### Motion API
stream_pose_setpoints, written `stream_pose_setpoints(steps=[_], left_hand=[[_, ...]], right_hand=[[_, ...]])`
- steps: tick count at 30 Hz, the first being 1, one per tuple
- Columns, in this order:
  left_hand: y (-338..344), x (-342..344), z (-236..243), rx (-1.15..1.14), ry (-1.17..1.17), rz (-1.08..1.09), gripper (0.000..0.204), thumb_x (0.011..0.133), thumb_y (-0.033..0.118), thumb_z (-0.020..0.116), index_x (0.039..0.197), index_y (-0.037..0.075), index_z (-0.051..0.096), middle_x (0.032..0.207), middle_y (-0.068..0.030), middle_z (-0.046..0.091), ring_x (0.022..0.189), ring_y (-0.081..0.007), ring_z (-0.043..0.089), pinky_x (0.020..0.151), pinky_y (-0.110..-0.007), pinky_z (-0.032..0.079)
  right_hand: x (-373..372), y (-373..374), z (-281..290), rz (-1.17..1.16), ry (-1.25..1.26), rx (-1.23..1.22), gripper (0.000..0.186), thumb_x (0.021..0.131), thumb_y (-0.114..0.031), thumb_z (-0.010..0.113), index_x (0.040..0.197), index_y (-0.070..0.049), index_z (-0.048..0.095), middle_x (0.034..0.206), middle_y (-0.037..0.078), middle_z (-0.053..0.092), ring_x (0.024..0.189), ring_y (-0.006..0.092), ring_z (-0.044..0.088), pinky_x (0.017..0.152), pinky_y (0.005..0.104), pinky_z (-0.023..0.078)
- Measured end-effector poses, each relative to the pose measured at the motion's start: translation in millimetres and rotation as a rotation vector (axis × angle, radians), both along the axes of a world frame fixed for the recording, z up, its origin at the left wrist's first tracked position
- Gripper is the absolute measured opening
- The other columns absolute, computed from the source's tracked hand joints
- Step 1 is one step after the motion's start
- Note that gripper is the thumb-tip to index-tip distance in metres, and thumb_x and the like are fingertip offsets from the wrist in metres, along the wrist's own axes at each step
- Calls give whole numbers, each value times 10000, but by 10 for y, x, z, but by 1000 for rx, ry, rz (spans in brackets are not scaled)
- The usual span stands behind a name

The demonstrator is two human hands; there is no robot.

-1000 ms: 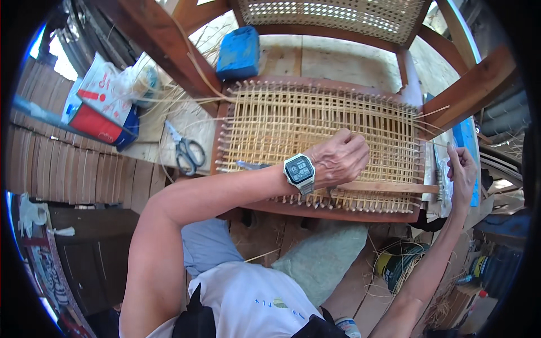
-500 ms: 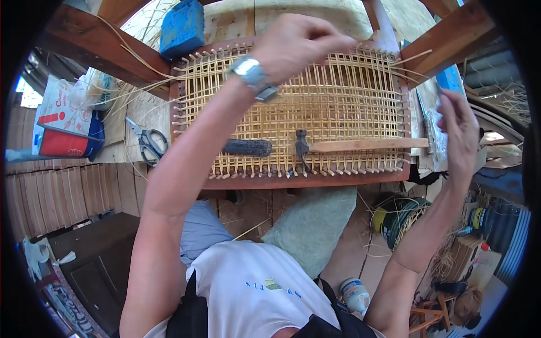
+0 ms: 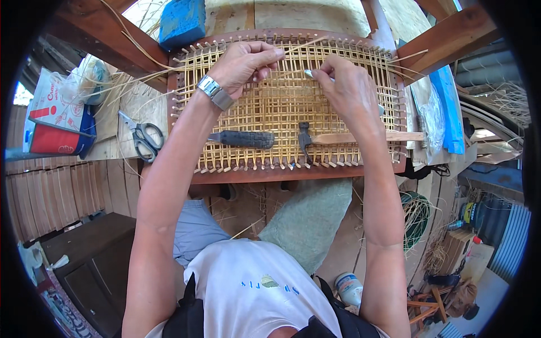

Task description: Weaving a chair seat using natural fiber strands and securing them to the frame.

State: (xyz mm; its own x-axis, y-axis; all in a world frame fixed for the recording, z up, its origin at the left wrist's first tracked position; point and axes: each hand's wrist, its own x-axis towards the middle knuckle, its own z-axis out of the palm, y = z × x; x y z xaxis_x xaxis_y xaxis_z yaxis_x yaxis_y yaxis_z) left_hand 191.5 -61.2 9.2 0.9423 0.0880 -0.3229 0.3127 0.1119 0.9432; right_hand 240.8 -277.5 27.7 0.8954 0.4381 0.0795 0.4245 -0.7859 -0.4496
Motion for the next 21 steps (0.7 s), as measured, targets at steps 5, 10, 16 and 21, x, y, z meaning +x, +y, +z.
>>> stream_pose_setpoints(steps=[5,10,16,21], left_hand=[[50,22,-97,222,-4,61,261,872,311,793,931,61,741,659,54,612,498,-7,460,441,-192,334],[52,18,-33,588,-22,-91,273,848,315,790,930,55,765,660,19,654,525,-32,537,469,-206,379],[-6,7,56,778,-43,-94,302,812,347,789,865,50,777,688,-19,695,553,-65,589,528,-253,454],[30,4,-54,739,-58,-86,301,797,336,797,845,39,770,711,-36,710,601,-74,617,572,-254,480]], right_hand=[[-28,118,16,35,-127,-134,232,889,-252,708,895,-21,686,802,203,693,809,403,668,723,466,511],[-3,125,25,-66,139,-1,255,886,-282,722,881,-27,716,770,119,702,715,266,685,691,412,531],[33,70,-52,-130,194,83,246,890,-270,726,920,-26,723,754,49,691,677,146,647,609,319,519],[44,-19,-119,-128,473,396,248,894,-256,731,941,-14,700,728,14,655,593,78,574,530,240,469]])
